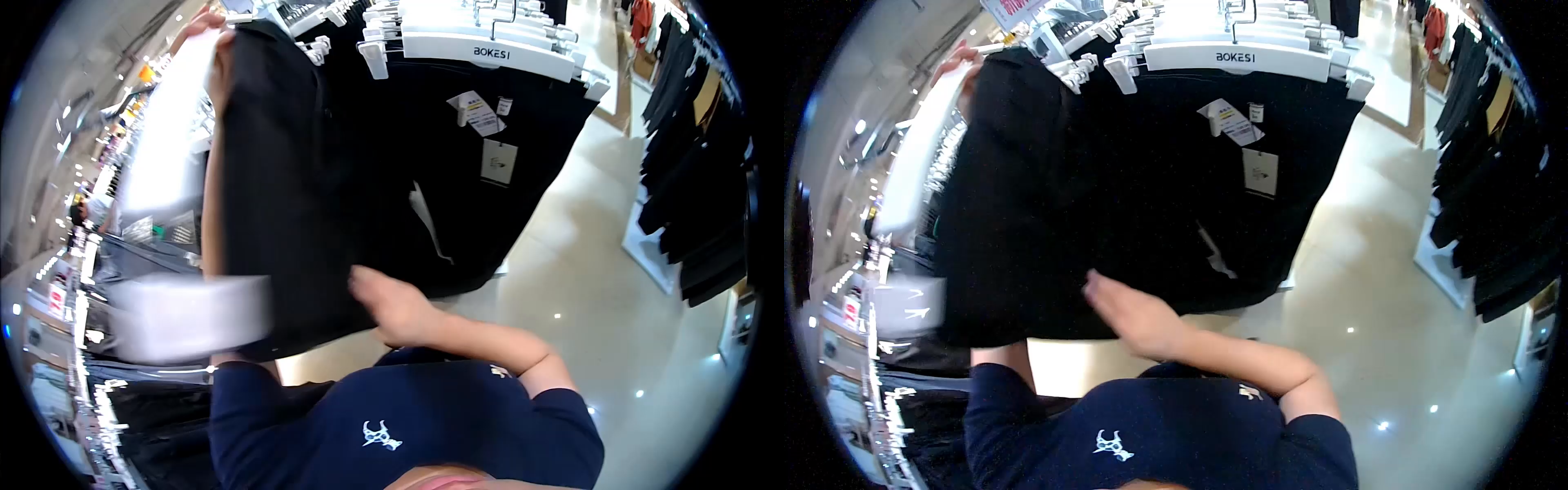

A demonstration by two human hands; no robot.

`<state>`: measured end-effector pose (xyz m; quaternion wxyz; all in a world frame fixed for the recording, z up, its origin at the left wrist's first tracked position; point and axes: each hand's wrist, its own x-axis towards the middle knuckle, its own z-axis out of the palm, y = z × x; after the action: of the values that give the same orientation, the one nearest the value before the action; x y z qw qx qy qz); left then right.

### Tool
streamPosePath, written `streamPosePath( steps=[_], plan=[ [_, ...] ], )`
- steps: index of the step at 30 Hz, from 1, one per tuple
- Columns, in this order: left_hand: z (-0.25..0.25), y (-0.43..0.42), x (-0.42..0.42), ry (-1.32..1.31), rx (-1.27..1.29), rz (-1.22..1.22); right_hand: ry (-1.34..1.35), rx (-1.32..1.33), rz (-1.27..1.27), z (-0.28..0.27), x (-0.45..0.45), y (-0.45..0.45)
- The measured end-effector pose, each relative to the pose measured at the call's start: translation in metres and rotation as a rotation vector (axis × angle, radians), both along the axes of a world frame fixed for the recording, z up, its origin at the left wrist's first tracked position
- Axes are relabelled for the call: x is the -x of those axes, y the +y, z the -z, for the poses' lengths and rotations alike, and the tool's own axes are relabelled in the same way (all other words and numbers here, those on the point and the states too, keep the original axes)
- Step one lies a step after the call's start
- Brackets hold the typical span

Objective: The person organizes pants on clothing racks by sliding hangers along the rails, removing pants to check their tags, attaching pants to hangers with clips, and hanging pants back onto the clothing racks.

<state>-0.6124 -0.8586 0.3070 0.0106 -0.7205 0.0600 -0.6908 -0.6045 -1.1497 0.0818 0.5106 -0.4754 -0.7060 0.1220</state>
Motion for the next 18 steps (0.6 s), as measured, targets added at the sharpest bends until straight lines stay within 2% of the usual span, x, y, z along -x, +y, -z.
streamPosePath(
  steps=[1,2,3,7,8,10,11,13,15,16,18],
  plan=[
    [-0.004,0.002,0.000,-0.036,0.076,0.033,-0.199,-0.295,-0.043,-0.002,0.008,0.007],
    [-0.005,0.002,0.000,-0.064,0.145,0.071,-0.250,-0.322,-0.168,-0.004,0.013,0.009],
    [-0.005,0.006,0.002,-0.090,0.204,0.096,-0.364,-0.262,-0.228,0.002,0.018,0.012],
    [-0.007,0.014,0.004,-0.133,0.320,0.143,-0.242,-0.146,-0.393,0.025,0.011,0.020],
    [-0.007,0.013,0.005,-0.132,0.334,0.148,-0.130,-0.171,-0.299,0.036,0.003,0.026],
    [-0.006,0.012,0.006,-0.136,0.357,0.154,0.026,-0.217,0.120,0.047,-0.011,0.040],
    [-0.006,0.010,0.007,-0.136,0.365,0.159,0.117,-0.172,0.207,0.045,-0.017,0.047],
    [-0.005,0.007,0.008,-0.130,0.377,0.159,0.381,-0.008,0.092,0.044,-0.023,0.067],
    [-0.004,0.005,0.009,-0.136,0.396,0.165,0.455,0.113,-0.267,0.056,-0.020,0.095],
    [-0.003,0.004,0.009,-0.129,0.397,0.165,0.479,0.274,-0.344,0.059,-0.014,0.101],
    [0.000,0.002,0.011,-0.135,0.407,0.156,0.573,0.636,-0.661,0.052,-0.009,0.101]
  ],
)
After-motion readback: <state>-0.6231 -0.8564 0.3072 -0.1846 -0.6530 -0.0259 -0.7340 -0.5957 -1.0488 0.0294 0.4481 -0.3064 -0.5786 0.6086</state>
